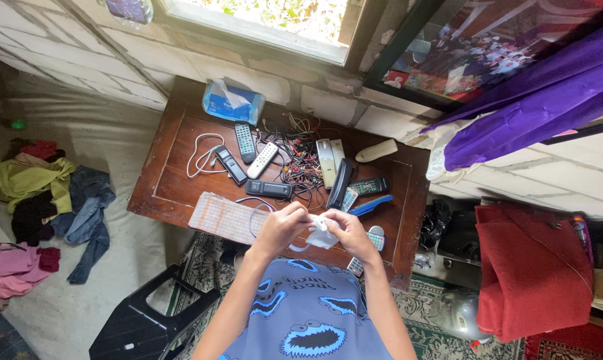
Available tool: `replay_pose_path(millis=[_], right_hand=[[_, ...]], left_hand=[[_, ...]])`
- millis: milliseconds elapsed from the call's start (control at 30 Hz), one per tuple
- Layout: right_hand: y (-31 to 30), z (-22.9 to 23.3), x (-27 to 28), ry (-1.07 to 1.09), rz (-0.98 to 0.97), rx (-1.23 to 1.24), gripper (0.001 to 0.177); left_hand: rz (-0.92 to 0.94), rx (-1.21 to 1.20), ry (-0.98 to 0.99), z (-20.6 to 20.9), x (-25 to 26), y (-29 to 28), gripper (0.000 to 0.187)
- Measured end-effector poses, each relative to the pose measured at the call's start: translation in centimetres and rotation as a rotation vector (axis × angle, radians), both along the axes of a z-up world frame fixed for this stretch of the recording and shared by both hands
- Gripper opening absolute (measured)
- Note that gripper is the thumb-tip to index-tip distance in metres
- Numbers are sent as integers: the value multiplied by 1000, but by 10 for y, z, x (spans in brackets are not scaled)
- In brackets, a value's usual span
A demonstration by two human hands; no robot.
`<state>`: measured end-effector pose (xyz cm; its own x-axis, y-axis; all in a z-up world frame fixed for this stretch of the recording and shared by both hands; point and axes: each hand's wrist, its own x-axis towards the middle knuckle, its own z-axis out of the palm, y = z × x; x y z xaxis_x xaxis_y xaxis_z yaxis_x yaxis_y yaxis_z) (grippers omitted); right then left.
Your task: The person wipes several remote controls with a white cloth by hand, handling them one at a time and then placing them into a cardboard box.
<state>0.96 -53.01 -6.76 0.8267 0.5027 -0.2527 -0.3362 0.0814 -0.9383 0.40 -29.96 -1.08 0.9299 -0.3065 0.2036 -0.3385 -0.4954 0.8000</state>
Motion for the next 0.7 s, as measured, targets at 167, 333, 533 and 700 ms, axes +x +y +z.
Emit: replay_pose_path(millis=[167, 333, 533, 700], right_hand=[[-14, -1, -2, 42, -5, -25, 21], [-37, 5, 0, 33, -26, -104, 22], [-22, 28, 4, -51, 70, -245, 21], [-8, 28, 0, -80, 65, -188, 22]], left_hand=[[-68, -62, 8, 5, 3, 1, 15], [-12, -194, 96, 7, 4, 14, 13], [-5, -123, 189, 6, -5, 12, 13], [-35, -204, 89, 10, -11, 6, 12]])
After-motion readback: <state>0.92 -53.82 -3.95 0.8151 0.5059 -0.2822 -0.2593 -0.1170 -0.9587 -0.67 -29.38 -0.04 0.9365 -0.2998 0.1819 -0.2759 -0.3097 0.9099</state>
